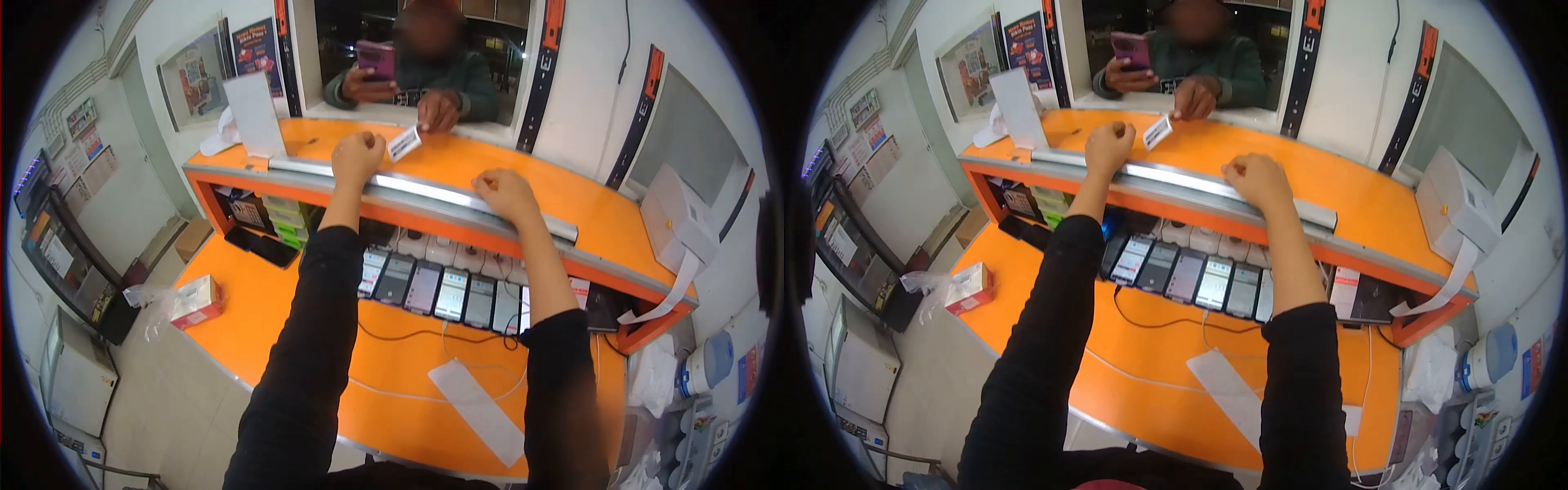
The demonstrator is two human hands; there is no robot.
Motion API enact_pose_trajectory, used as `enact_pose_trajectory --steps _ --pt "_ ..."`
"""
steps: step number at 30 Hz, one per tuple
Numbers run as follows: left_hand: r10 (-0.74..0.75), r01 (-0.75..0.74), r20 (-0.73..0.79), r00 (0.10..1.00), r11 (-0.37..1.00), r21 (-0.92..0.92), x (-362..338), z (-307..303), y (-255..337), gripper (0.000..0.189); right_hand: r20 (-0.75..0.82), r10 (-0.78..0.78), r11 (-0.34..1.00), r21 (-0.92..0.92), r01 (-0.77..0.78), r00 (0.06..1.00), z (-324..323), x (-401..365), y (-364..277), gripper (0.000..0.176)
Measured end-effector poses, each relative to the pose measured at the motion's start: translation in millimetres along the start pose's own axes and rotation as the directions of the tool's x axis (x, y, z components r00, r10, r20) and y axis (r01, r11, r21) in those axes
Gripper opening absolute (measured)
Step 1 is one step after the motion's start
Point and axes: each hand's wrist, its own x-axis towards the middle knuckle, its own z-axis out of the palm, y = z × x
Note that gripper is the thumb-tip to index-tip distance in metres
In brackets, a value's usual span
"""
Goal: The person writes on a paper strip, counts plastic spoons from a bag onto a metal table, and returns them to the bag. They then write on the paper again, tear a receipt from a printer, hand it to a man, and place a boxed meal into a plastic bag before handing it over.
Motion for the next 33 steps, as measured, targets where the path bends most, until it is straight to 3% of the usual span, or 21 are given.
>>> enact_pose_trajectory --steps 33 --pt "-0.006 0.006 -0.006 1.000 1.000 -0.011 0.9 1.7 -1.8 0.035 0.051 0.069 0.998 0.003 -0.070 0.996 6.1 -0.1 3.9 0.031"
